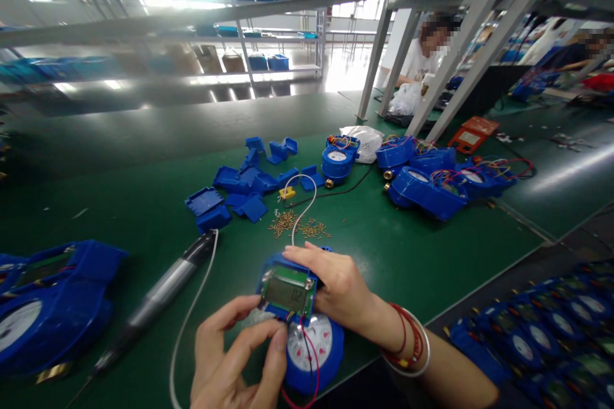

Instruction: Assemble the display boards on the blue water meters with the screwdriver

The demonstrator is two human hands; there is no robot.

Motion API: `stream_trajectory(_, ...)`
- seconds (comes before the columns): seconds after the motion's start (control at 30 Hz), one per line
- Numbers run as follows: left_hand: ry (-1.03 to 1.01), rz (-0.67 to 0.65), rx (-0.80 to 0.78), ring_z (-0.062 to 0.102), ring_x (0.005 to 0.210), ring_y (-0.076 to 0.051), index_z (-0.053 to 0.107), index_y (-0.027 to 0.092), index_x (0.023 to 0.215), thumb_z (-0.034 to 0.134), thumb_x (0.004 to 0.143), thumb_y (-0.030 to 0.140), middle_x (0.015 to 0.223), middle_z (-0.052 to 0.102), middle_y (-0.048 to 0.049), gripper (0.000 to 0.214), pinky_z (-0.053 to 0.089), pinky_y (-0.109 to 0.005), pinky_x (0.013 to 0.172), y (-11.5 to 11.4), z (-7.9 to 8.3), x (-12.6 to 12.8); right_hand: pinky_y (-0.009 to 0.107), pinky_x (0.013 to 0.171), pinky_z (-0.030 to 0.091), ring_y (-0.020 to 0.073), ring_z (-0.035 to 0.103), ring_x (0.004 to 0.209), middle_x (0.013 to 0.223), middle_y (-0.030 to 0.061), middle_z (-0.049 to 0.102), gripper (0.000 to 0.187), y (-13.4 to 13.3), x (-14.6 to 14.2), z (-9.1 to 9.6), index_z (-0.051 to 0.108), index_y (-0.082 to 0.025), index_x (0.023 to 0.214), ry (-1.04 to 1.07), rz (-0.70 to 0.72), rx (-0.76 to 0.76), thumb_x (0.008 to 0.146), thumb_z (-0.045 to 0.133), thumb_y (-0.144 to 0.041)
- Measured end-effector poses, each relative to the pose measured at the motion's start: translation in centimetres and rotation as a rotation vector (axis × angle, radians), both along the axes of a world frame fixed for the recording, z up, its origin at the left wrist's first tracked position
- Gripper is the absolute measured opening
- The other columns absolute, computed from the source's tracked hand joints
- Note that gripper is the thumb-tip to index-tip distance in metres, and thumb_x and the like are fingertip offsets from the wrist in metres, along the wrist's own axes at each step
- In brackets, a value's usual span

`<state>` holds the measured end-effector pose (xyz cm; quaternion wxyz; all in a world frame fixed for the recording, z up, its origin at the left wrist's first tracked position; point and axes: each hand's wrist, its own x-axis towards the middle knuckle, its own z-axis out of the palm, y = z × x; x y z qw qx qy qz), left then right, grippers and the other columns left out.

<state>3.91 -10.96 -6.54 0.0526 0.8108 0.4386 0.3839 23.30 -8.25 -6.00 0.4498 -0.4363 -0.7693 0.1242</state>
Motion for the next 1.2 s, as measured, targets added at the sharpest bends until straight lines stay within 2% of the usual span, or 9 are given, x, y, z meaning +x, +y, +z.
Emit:
stream_trajectory(0.23,-0.055,0.025,-0.058,0.052,0.093,-0.023,0.063,0.022,0.076,0.059,0.08,0.019,0.109,0.049,-0.0071,0.006,0.041,-0.041,0.074,-0.4,0.0,0.7,0.033,0.101,0.046,0.0171,0.064,0.104,0.113,0.0077,0.068,0.039,0.0,-0.1,0.0,0.052,-0.019,0.119,0.015,-0.025,0.006,0.082,0.057,-0.01)
stream_trajectory(0.6,0.012,0.017,-0.001,0.049,0.096,-0.027,0.066,0.022,0.078,0.065,0.076,0.019,0.111,0.047,-0.0089,0.004,0.039,-0.044,0.076,-0.4,-0.3,1.6,0.032,0.099,0.048,0.0169,0.066,0.102,0.111,0.0087,0.069,0.035,-0.1,-0.2,-0.4,0.054,-0.018,0.117,0.076,-0.054,0.032,0.083,0.06,-0.016)
stream_trajectory(0.73,0.06,0.015,0.04,0.049,0.094,-0.028,0.066,0.025,0.077,0.066,0.076,0.026,0.109,0.049,-0.0075,0.002,0.036,-0.044,0.076,-0.2,0.3,1.0,0.032,0.101,0.046,0.0165,0.064,0.105,0.114,0.0075,0.067,0.038,-0.1,0.0,-0.1,0.051,-0.019,0.121,0.047,-0.01,0.032,0.084,0.058,-0.014)
stream_trajectory(0.87,0.156,0.078,0.03,0.048,0.089,-0.031,0.055,0.02,0.069,0.065,0.075,0.037,0.103,0.049,-0.0121,0.021,0.036,-0.047,0.073,0.7,1.6,0.6,0.033,0.104,0.043,0.0162,0.06,0.111,0.117,0.0092,0.066,0.035,0.0,0.3,0.5,0.051,-0.017,0.12,0.003,0.058,0.039,0.086,0.053,-0.011)
stream_trajectory(0.9,0.165,0.102,0.031,0.048,0.09,-0.033,0.053,0.02,0.073,0.066,0.074,0.042,0.103,0.049,-0.0142,0.025,0.037,-0.05,0.073,1.0,1.9,0.7,0.033,0.104,0.043,0.0161,0.059,0.112,0.116,0.0092,0.066,0.034,0.0,0.3,0.6,0.052,-0.017,0.12,-0.004,0.073,0.035,0.086,0.052,-0.011)
stream_trajectory(0.97,0.164,0.117,0.028,0.048,0.099,-0.039,0.054,0.015,0.097,0.065,0.072,0.048,0.11,0.049,-0.019,0.043,0.038,-0.055,0.076,1.8,2.7,0.8,0.034,0.104,0.043,0.0161,0.06,0.111,0.115,0.0085,0.066,0.033,0.0,0.3,0.6,0.052,-0.018,0.119,0.0,0.094,0.023,0.087,0.052,-0.012)
stream_trajectory(1.07,0.181,-0.082,-0.033,0.043,0.119,-0.037,0.035,0.018,0.134,0.064,0.077,0.041,0.132,0.045,-0.0172,0.068,0.036,-0.055,0.092,3.2,3.8,0.9,0.036,0.104,0.043,0.0176,0.063,0.106,0.114,0.0082,0.067,0.036,0.2,0.2,0.3,0.05,-0.018,0.12,0.03,0.095,0.011,0.085,0.055,-0.015)
stream_trajectory(1.13,0.182,-0.276,-0.15,0.044,0.122,-0.03,0.034,0.026,0.135,0.064,0.078,0.035,0.135,0.047,-0.0095,0.065,0.038,-0.048,0.099,4.2,4.4,0.7,0.036,0.1,0.046,0.0194,0.064,0.103,0.11,0.0088,0.067,0.036,0.3,0.1,0.1,0.05,-0.018,0.118,0.042,0.081,-0.01,0.083,0.055,-0.014)
stream_trajectory(1.2,0.148,-0.382,-0.288,0.047,0.121,-0.024,0.039,0.03,0.13,0.067,0.077,0.032,0.131,0.051,-0.0046,0.06,0.042,-0.041,0.099,5.2,5.0,0.4,0.035,0.093,0.05,0.0214,0.064,0.103,0.109,0.0102,0.067,0.039,0.5,0.1,0.2,0.05,-0.016,0.117,0.042,0.08,-0.065,0.08,0.059,-0.016)
